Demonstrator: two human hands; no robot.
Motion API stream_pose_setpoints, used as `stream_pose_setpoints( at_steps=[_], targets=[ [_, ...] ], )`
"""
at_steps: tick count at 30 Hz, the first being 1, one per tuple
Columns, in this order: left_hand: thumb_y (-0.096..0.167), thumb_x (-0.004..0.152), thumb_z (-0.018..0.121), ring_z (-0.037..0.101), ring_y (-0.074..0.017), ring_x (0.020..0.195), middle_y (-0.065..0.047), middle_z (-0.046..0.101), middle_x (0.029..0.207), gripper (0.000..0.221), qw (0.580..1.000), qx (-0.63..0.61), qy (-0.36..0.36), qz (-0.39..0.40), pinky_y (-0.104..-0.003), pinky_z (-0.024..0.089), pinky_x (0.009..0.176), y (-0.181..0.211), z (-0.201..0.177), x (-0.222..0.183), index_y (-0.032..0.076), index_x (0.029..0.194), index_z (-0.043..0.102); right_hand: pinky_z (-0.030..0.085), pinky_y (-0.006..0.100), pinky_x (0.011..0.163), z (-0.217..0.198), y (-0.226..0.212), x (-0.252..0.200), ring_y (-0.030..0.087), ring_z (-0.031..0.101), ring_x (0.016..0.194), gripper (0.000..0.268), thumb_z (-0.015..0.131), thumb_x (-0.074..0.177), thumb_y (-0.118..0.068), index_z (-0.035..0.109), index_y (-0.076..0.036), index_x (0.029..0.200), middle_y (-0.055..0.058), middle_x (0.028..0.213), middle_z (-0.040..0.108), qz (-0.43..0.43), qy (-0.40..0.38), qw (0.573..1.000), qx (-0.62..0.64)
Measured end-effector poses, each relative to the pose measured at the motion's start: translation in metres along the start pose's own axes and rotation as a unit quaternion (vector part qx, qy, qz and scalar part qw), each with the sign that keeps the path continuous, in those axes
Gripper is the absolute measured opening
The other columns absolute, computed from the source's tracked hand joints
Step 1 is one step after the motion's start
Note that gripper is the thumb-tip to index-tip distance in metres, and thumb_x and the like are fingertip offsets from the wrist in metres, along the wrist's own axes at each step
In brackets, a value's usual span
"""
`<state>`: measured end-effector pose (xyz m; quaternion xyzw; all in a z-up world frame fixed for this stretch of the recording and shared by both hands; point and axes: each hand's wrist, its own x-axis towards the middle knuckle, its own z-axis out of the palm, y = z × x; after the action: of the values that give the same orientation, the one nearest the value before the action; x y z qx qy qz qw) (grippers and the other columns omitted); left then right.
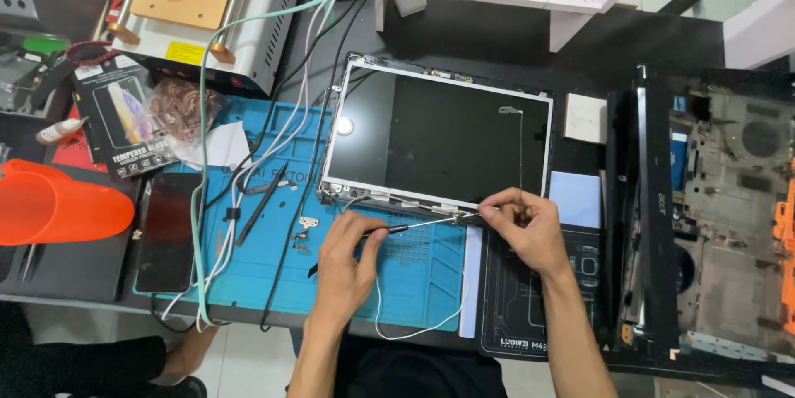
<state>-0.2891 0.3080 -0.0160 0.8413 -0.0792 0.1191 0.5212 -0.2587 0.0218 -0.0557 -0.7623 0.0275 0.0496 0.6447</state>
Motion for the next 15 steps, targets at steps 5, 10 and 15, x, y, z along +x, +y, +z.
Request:
stream_pose_setpoints(
  at_steps=[5, 10, 15],
  targets=[
    [0.004, 0.09, 0.07, 0.063, -0.0313, 0.087, -0.011, 0.066, 0.091, 0.006, 1.0, 0.006, 0.009, 0.02, -0.039, 0.05, 0.077, 0.007, 0.005, 0.0, 0.001, 0.096, 0.069, 0.026, 0.02, 0.048, 0.002, 0.003, -0.003, -0.001, 0.035, 0.052, 0.013, 0.078, 0.087, -0.007, 0.079, 0.002, 0.098, -0.01, 0.057, 0.045, -0.014, -0.024, 0.999, -0.019],
    [0.004, 0.091, 0.071, 0.063, -0.0325, 0.085, -0.012, 0.065, 0.088, 0.005, 1.0, 0.013, 0.001, 0.011, -0.04, 0.05, 0.075, 0.01, -0.005, -0.003, 0.002, 0.094, 0.069, 0.025, 0.021, 0.049, 0.002, 0.003, -0.005, 0.0, 0.033, 0.054, 0.017, 0.078, 0.088, -0.006, 0.081, 0.002, 0.102, -0.01, 0.058, 0.044, -0.033, -0.031, 0.998, -0.044],
    [0.006, 0.094, 0.066, 0.066, -0.0327, 0.08, -0.014, 0.066, 0.087, 0.006, 0.992, 0.091, 0.067, -0.059, -0.039, 0.051, 0.073, -0.013, -0.039, -0.015, 0.002, 0.099, 0.067, 0.029, 0.02, 0.05, 0.005, -0.024, -0.007, -0.001, 0.037, 0.055, 0.045, 0.068, 0.091, -0.008, 0.063, 0.003, 0.135, -0.01, 0.061, 0.043, -0.049, -0.066, 0.996, 0.038]
  ],
)
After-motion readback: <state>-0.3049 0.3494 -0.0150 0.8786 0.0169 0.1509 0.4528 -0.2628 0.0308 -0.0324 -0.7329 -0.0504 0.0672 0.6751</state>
